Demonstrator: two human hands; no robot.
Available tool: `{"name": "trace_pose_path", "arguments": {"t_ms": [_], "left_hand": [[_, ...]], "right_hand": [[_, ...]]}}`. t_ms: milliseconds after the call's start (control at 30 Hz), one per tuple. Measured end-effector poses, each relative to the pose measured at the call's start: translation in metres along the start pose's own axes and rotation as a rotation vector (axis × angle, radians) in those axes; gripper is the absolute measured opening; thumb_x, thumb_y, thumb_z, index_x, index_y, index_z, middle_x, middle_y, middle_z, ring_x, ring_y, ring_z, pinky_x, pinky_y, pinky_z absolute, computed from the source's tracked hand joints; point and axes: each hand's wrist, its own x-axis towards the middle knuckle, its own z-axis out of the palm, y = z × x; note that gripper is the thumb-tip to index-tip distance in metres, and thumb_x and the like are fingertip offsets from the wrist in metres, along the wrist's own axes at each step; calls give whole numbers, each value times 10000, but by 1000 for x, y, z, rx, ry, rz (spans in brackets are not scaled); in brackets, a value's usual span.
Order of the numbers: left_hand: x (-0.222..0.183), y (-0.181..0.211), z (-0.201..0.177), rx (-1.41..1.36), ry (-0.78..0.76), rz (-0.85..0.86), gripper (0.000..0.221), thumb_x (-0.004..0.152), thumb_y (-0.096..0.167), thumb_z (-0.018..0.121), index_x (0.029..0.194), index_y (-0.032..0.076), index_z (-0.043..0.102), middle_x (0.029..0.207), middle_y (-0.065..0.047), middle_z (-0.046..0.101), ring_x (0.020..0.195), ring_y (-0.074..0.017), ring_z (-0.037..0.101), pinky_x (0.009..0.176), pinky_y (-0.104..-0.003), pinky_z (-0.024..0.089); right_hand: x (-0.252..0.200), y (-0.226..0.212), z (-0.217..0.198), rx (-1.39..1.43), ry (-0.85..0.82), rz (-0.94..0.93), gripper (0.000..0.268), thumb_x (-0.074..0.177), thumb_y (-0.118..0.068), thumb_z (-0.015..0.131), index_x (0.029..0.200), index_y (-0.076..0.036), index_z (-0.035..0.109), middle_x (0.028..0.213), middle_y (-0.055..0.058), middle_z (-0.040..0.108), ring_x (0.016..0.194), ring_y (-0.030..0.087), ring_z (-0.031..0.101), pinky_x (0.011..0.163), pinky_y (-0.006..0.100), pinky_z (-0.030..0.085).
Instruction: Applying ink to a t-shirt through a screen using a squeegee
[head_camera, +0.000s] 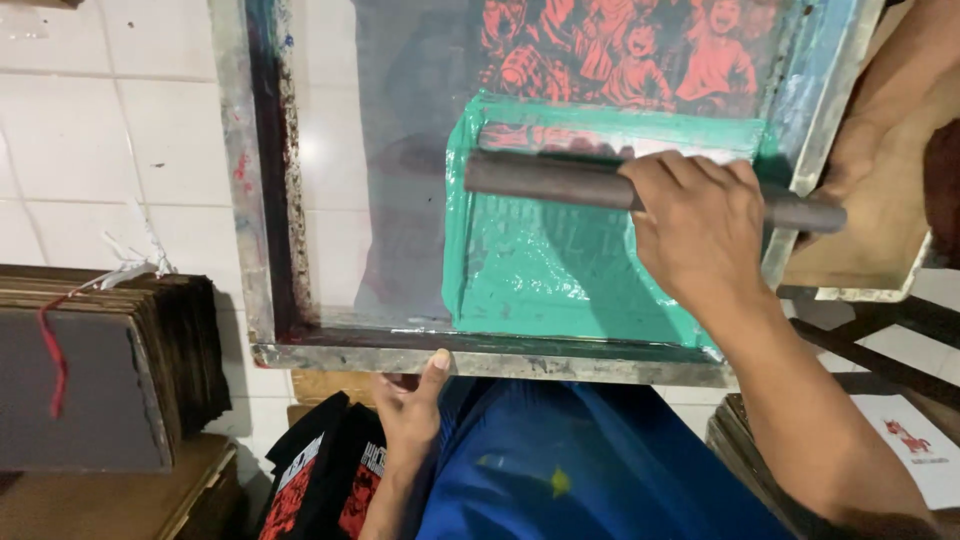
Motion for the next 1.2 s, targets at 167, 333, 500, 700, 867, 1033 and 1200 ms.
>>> {"name": "trace_pose_path", "arguments": {"t_ms": [167, 333, 500, 700, 867, 1033, 1200], "left_hand": [[0, 2, 2, -23, -17, 10, 215, 807, 126, 840, 972, 39, 733, 939, -71, 760, 852, -131, 694, 812, -304, 602], [1, -3, 2, -84, -12, -24, 254, 815, 97, 823, 1028, 33, 701, 976, -89, 742, 883, -146, 688, 840, -317, 606], [14, -37, -1, -149, -17, 110, 481, 767, -45, 867, 1207, -15, 675, 961, -113, 718, 831, -139, 631, 707, -340, 624], [11, -20, -12, 37, 2, 61, 460, 768, 88, 861, 1163, 36, 631, 988, -119, 721, 853, -158, 651, 748, -339, 594], [27, 43, -45, -31, 201, 152, 1118, 821, 576, 654, 1582, -13, 87, 1666, -271, 104, 1524, -403, 254, 1216, -556, 343], [84, 114, -86, 646, 223, 884, 703, 1052, 197, 738, 1529, -21, 270, 1491, -259, 341, 1412, -419, 394, 1227, -535, 363], [113, 151, -48, 894, 58, 348, 737, 895, 632, 671, 1226, 11, 454, 1058, -187, 621, 969, -347, 619, 774, -483, 494]], "right_hand": [[-46, -37, -6, 13, 67, 16, 424, 748, -48, 684, 1132, -221, 729, 1150, -74, 754, 925, 203, 693, 785, 369, 392], [-85, -71, -10, 66, 114, 23, 250, 960, 18, 631, 1014, -187, 763, 1086, -36, 794, 780, 169, 671, 686, 356, 333], [-125, -96, 0, 120, 192, 37, 172, 957, -92, 608, 1032, -181, 735, 991, 23, 731, 816, 240, 684, 733, 357, 421], [-148, -105, -6, 114, 76, 41, 237, 955, -96, 615, 1164, -157, 709, 1272, 18, 677, 982, 233, 646, 777, 374, 387], [-174, -76, -23, 287, -312, 70, 614, 866, -414, 702, 1435, -227, 565, 1549, 41, 458, 1255, 313, 506, 881, 508, 465], [-211, 9, -7, 581, -78, 1056, 316, 1170, -226, 549, 1282, 68, 531, 1194, 204, 502, 1014, 316, 507, 802, 457, 481], [-159, -6, -46, 796, -516, 1511, 792, 977, -630, 265, 1592, -138, 343, 1632, 138, 373, 1399, 300, 431, 1184, 490, 243]]}}
